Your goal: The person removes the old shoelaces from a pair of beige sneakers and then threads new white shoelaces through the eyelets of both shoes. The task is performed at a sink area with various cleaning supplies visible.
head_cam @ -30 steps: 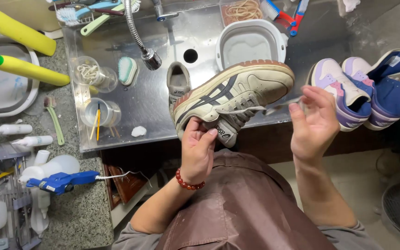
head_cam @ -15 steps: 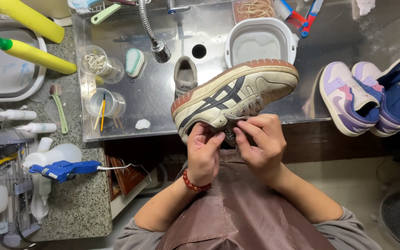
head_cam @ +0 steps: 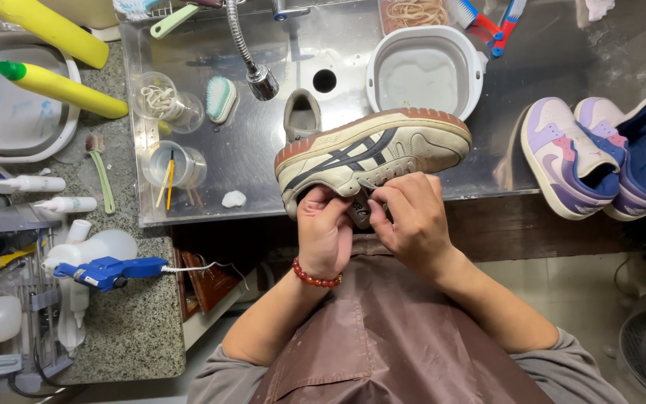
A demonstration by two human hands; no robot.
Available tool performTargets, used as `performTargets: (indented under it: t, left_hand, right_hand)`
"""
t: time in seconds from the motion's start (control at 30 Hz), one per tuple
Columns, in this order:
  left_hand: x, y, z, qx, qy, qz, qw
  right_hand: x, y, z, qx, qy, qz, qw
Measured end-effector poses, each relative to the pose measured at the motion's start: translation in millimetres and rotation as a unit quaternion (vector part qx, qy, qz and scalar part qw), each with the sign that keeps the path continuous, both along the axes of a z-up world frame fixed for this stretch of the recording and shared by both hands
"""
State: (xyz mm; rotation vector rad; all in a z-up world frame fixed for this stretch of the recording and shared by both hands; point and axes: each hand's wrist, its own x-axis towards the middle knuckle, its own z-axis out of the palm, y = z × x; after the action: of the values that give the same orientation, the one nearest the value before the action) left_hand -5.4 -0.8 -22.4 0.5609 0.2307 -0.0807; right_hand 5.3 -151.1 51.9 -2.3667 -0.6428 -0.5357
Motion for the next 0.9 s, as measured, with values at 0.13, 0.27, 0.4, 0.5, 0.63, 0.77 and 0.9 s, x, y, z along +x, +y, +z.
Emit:
performTargets:
  t: [0.13,0.27,0.4,0.5,0.63,0.77,0.9]
  left_hand:
    - [7,-3,0,-0.002,0.013,-0.003,1.0]
    - [8,-10,-9,0.007,-0.004,0.018,1.0]
    - [11,-12,-14,0.004,-0.031,0.041,0.999]
    - [25,-7,-12,0.022,-0.013,0.053,0.998]
    - [49,8,5,-0.008,-0.04,0.084,0.996]
    - [45,4,5,-0.017,-0.016,0.057,0.998]
    - [38,-6,5,-0.04,0.012,0.037,0.998]
  right_hand:
    - [3,-5,-4,-0.02,0.01,0.006,1.0]
    - [5,-6,-2,-0.039,-0.013,0.023,0.999]
    - [-2,-4,-1,-0.076,-0.031,0.018,0.996]
    - [-16,2,-13,-0.097,-0.03,0.063,0.993]
    - [-12,-10,-37,-0.065,-0.018,0.023,0.997]
    - [-1,3,1,-0.003,-0.026,-0.005,1.0]
    - [8,19,-3,0.032,-0.015,-0.046,0.998]
